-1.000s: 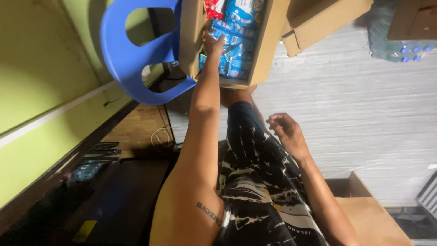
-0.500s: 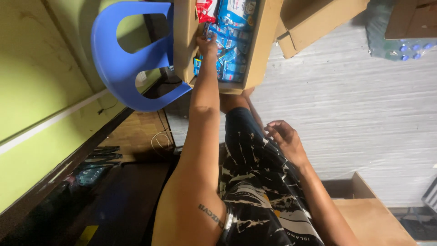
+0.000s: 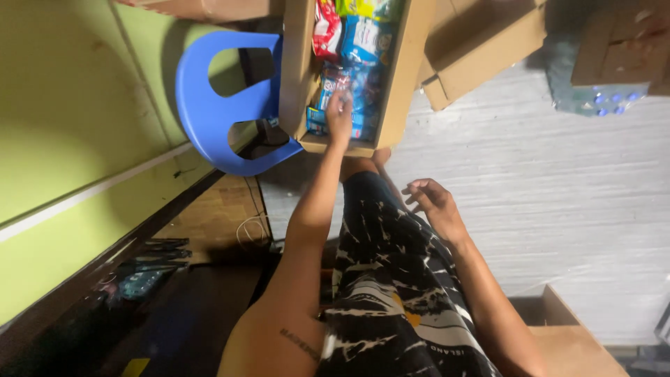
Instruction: The recorder is taking various grocery items, such as sachets of milk powder and coffee, out of a cardboard box and placing them onto shelves.
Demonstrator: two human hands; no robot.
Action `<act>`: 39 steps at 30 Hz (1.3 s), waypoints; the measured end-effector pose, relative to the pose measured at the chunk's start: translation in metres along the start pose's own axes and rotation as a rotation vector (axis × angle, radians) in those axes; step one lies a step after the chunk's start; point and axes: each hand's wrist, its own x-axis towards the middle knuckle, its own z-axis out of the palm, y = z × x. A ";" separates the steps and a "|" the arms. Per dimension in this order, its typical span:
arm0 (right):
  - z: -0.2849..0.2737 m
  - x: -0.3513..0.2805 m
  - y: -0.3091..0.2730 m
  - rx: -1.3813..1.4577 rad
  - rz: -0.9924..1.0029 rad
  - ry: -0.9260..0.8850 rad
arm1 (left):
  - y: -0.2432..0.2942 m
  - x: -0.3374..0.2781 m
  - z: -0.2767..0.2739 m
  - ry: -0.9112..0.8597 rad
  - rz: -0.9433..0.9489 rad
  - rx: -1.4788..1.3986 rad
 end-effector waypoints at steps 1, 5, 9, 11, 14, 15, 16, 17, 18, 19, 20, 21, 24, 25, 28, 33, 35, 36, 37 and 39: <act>0.002 0.003 -0.001 -0.004 -0.011 -0.001 | 0.029 -0.014 -0.009 0.005 0.009 -0.004; 0.015 0.015 -0.023 0.266 0.049 -0.043 | 0.128 -0.064 -0.040 -0.129 0.010 -0.156; 0.039 0.023 -0.073 0.590 0.210 -0.095 | 0.210 -0.100 -0.067 -0.304 0.038 -0.393; 0.042 0.031 -0.082 0.613 0.180 -0.155 | 0.256 -0.107 -0.084 -0.333 0.191 -0.306; 0.039 0.061 -0.064 0.640 0.124 -0.254 | 0.296 -0.121 -0.104 -0.435 0.410 -0.123; 0.036 0.076 -0.055 0.648 0.098 -0.297 | 0.306 -0.126 -0.111 -0.509 0.479 -0.028; 0.041 0.072 -0.068 0.637 0.087 -0.307 | 0.315 -0.126 -0.119 -0.495 0.492 -0.026; 0.046 0.068 -0.080 0.620 0.034 -0.290 | 0.325 -0.127 -0.126 -0.540 0.488 -0.026; 0.051 0.064 -0.092 0.604 -0.017 -0.271 | 0.334 -0.128 -0.134 -0.586 0.483 -0.026; 0.058 0.060 -0.104 0.594 -0.026 -0.280 | 0.340 -0.127 -0.142 -0.574 0.494 -0.025; 0.066 0.055 -0.115 0.585 -0.091 -0.264 | 0.345 -0.126 -0.150 -0.534 0.541 0.005; 0.073 0.050 -0.125 0.576 -0.156 -0.248 | 0.350 -0.126 -0.157 -0.494 0.588 0.035; 0.096 0.035 -0.157 0.556 -0.277 -0.251 | 0.360 -0.119 -0.171 -0.393 0.651 0.069; 0.101 0.035 -0.162 0.554 -0.282 -0.256 | 0.358 -0.118 -0.172 -0.389 0.656 0.070; 0.118 0.031 -0.181 0.553 -0.389 -0.250 | 0.360 -0.109 -0.174 -0.351 0.449 -0.079; 0.143 0.026 -0.201 0.363 -0.581 -0.179 | 0.391 -0.090 -0.174 -0.378 0.280 -0.265; 0.144 0.023 -0.211 0.330 -0.614 -0.161 | 0.404 -0.087 -0.179 -0.425 0.183 -0.323; 0.146 0.022 -0.218 0.294 -0.651 -0.153 | 0.410 -0.084 -0.182 -0.463 0.089 -0.376; 0.147 0.020 -0.223 0.298 -0.654 -0.144 | 0.414 -0.081 -0.185 -0.473 0.091 -0.376; 0.148 0.014 -0.235 0.341 -0.648 -0.160 | 0.420 -0.077 -0.192 -0.511 0.056 -0.363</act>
